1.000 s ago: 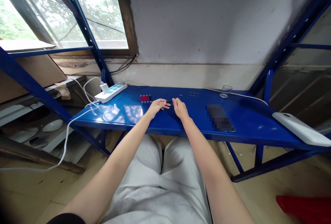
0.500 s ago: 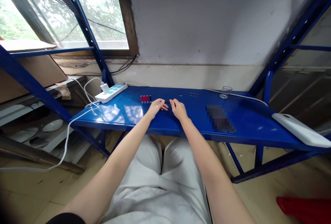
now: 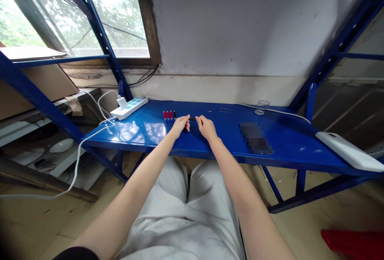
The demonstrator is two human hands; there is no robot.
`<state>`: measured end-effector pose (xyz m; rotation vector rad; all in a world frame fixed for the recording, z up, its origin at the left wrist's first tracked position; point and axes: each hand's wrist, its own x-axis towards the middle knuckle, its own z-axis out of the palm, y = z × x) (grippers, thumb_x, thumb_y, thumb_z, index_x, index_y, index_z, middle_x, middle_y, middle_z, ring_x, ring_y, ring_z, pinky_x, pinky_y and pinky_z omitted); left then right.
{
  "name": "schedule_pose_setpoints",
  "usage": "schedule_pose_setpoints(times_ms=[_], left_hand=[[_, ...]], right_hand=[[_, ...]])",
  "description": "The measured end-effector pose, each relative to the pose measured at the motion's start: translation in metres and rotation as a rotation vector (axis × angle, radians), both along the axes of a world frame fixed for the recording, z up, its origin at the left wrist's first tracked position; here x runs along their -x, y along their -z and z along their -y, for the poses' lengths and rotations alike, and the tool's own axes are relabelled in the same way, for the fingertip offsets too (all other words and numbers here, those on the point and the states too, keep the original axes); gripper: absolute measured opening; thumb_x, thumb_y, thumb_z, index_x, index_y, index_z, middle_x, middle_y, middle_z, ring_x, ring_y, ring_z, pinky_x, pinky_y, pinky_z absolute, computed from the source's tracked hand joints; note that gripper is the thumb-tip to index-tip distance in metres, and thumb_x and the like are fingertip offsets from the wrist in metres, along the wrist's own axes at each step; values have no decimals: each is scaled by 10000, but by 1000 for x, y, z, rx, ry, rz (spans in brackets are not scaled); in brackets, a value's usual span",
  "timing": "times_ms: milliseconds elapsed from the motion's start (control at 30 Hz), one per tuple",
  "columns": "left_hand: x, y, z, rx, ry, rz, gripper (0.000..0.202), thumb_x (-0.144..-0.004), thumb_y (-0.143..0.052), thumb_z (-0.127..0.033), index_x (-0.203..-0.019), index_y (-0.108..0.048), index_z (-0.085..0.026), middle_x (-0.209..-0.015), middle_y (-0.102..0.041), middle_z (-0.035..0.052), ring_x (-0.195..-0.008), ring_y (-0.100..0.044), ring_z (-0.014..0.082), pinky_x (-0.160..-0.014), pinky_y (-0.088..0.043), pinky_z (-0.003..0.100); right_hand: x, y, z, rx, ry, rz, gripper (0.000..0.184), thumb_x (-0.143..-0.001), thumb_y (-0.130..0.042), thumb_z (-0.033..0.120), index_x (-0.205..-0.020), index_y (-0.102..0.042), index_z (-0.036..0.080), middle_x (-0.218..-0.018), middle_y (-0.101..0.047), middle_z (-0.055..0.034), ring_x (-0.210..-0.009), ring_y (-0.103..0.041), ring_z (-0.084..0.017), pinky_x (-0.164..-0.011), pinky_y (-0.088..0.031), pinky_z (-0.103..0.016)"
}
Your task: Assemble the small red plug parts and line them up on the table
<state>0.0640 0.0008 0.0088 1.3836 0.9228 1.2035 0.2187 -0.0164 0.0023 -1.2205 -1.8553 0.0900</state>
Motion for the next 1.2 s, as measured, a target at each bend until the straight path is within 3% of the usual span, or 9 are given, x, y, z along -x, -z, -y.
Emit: schedule_pose_setpoints(times_ms=[500,667,767,933,1200], left_hand=[[0,-9,6,63,-117,5,399,-798,-544,-435,-516,-404,-189,-295,-339,-56,-311,-409,91,-457,-366,235],[3,-4,1,55,-147,41,393,-789,-550,-438,-523,-426,-178,-316,-375,-51,-326,-432,85,-461,-375,223],[4,-2,-2,50,-190,58,361,-789,-552,-434,-563,-472,-164,-366,-436,-40,-341,-446,78,-454,-375,217],[5,1,-3,8,-198,34,333,-790,-544,-453,-649,-534,-152,-441,-508,-21,-361,-462,74,-432,-366,206],[5,3,-4,-84,-237,-7,334,-780,-542,-473,-662,-528,-160,-545,-553,-21,-362,-454,53,-433,-343,202]], right_hand=[[2,-1,1,16,-37,-3,378,-900,-284,487,-728,-486,218,-576,-516,-17,-512,-480,-143,-517,-296,-247],[1,0,0,46,-83,-42,327,-890,-320,478,-833,-502,213,-625,-538,-16,-540,-492,-142,-518,-320,-240],[-1,1,-2,54,-111,-76,288,-877,-366,455,-929,-504,208,-755,-595,-39,-590,-524,-143,-552,-366,-244],[-3,4,-5,54,-56,-20,280,-864,-407,413,-1020,-525,212,-927,-632,-79,-644,-560,-162,-599,-415,-282],[-3,4,-5,33,-34,107,255,-867,-417,377,-987,-580,222,-922,-642,-76,-703,-582,-186,-601,-423,-295]])
